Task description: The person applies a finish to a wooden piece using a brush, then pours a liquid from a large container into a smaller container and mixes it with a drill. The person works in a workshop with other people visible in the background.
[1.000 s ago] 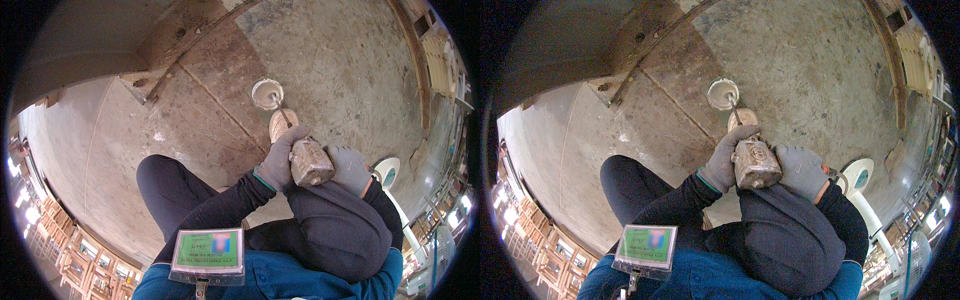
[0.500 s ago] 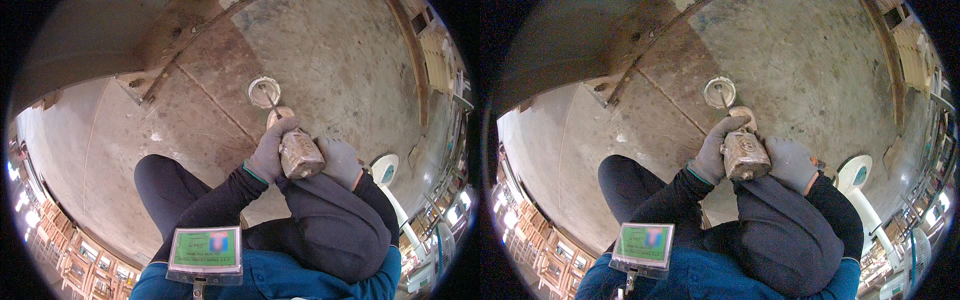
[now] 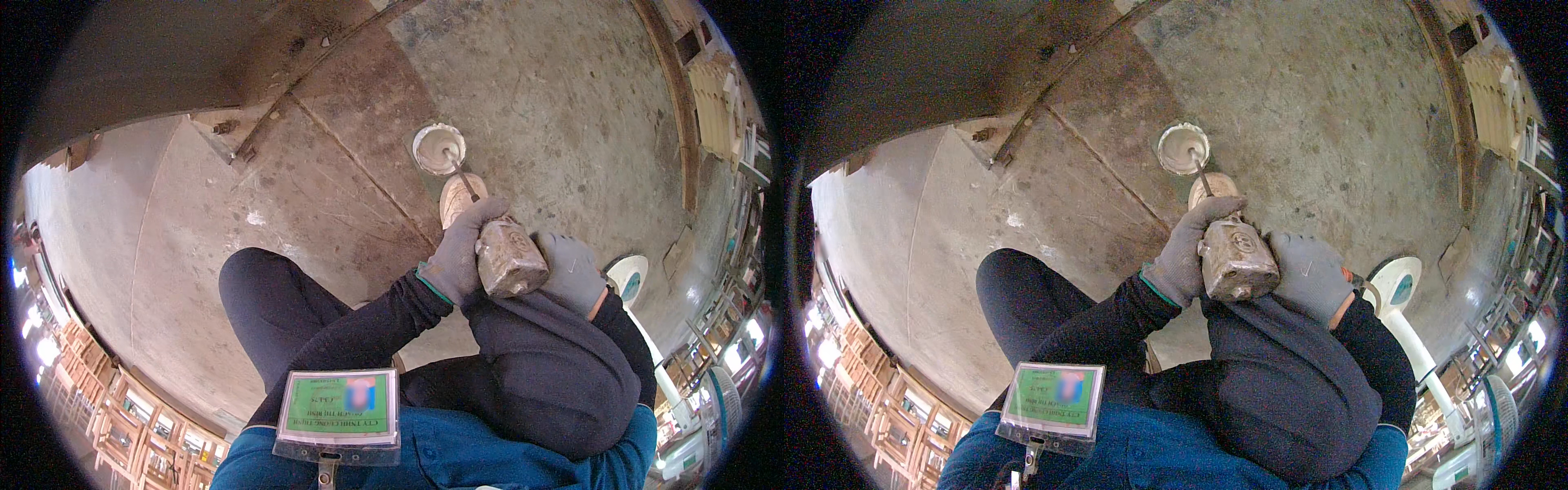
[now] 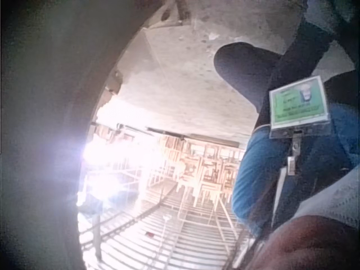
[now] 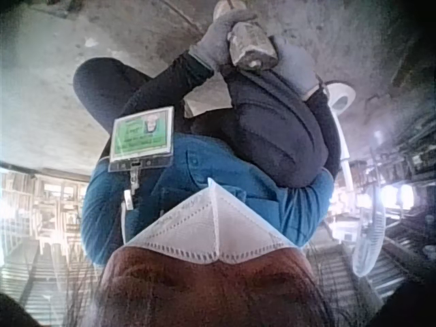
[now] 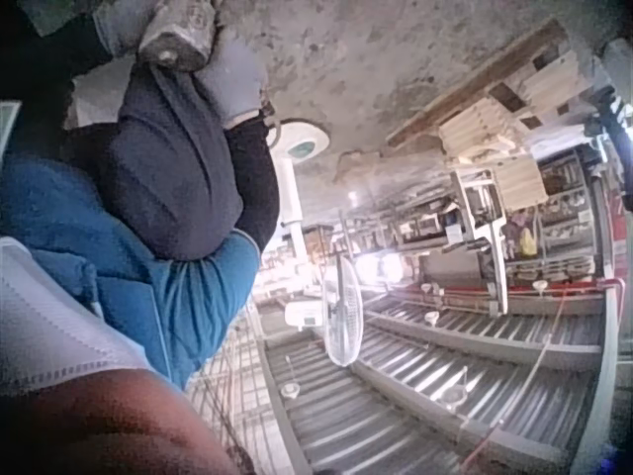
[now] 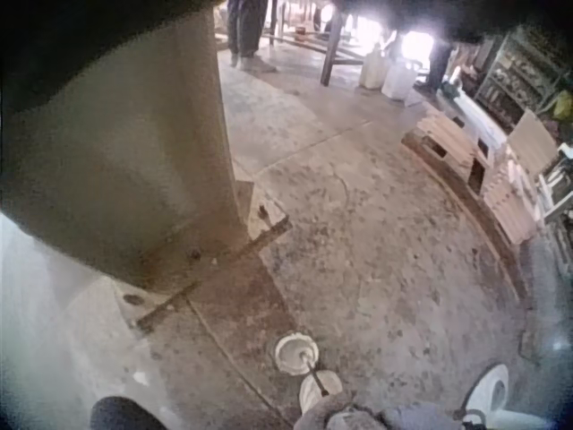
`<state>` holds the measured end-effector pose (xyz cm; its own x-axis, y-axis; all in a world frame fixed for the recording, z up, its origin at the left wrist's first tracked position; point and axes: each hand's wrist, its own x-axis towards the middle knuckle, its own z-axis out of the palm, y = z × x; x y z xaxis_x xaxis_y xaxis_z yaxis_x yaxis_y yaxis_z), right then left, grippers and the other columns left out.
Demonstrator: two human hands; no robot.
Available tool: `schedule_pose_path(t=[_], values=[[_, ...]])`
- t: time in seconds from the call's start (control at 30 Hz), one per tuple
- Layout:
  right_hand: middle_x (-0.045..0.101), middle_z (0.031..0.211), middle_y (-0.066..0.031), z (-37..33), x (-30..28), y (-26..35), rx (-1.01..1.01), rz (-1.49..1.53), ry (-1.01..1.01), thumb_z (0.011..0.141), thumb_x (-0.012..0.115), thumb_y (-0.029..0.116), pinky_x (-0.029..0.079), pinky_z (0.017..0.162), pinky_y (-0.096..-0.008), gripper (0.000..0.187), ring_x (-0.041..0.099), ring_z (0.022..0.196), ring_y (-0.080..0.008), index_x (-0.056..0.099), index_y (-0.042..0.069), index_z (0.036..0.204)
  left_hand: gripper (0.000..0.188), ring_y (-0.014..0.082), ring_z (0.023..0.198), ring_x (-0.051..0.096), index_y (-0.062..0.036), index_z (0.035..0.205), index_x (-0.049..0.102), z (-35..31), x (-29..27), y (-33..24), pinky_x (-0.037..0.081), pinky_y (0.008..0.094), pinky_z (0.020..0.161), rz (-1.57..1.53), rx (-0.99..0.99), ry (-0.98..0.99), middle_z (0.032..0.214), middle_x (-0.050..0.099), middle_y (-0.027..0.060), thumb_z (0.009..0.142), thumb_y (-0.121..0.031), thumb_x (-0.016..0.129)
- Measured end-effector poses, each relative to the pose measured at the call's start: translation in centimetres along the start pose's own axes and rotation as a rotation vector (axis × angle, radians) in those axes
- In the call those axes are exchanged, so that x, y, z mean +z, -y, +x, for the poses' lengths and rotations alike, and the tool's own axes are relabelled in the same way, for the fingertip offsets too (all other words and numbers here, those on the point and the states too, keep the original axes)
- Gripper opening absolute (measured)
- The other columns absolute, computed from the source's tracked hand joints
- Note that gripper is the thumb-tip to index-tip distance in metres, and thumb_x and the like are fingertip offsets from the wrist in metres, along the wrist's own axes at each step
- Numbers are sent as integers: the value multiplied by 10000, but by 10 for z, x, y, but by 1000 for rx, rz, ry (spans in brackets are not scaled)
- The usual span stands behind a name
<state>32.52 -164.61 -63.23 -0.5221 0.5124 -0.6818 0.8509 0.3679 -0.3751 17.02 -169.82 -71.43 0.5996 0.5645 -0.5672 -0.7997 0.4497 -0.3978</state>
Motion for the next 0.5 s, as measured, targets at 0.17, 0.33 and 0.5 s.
schedule_pose_path(t=[0.17, 0.33, 0.5], values=[[580, 807, -167, -3, 0, 0, 16, 29, 21, 691, 618, 319, 445, 660, -424, 367, 579, 784, -345, 506, 51, 915, 215, 241, 774, 615, -60, 973, 521, 5, -10, 6, 527, 392, 716, 133, 74, -30, 837, 600, 119, 835, -224, 543], [573, 799, -167, -6, 0, 3, 25, 58, -7, 674, 652, 315, 433, 680, -418, 385, 558, 787, -363, 533, 51, 928, 209, 233, 777, 609, -59, 963, 520, -4, -2, 7, 525, 382, 721, 114, 99, -51, 830, 593, 106, 839, -226, 537], [572, 801, -170, -5, -4, 10, 38, 54, 19, 668, 653, 310, 429, 686, -420, 388, 554, 789, -368, 537, 45, 926, 178, 220, 739, 608, -62, 933, 519, -8, -2, 7, 529, 362, 698, 204, 155, -52, 799, 584, 86, 835, -208, 548]])
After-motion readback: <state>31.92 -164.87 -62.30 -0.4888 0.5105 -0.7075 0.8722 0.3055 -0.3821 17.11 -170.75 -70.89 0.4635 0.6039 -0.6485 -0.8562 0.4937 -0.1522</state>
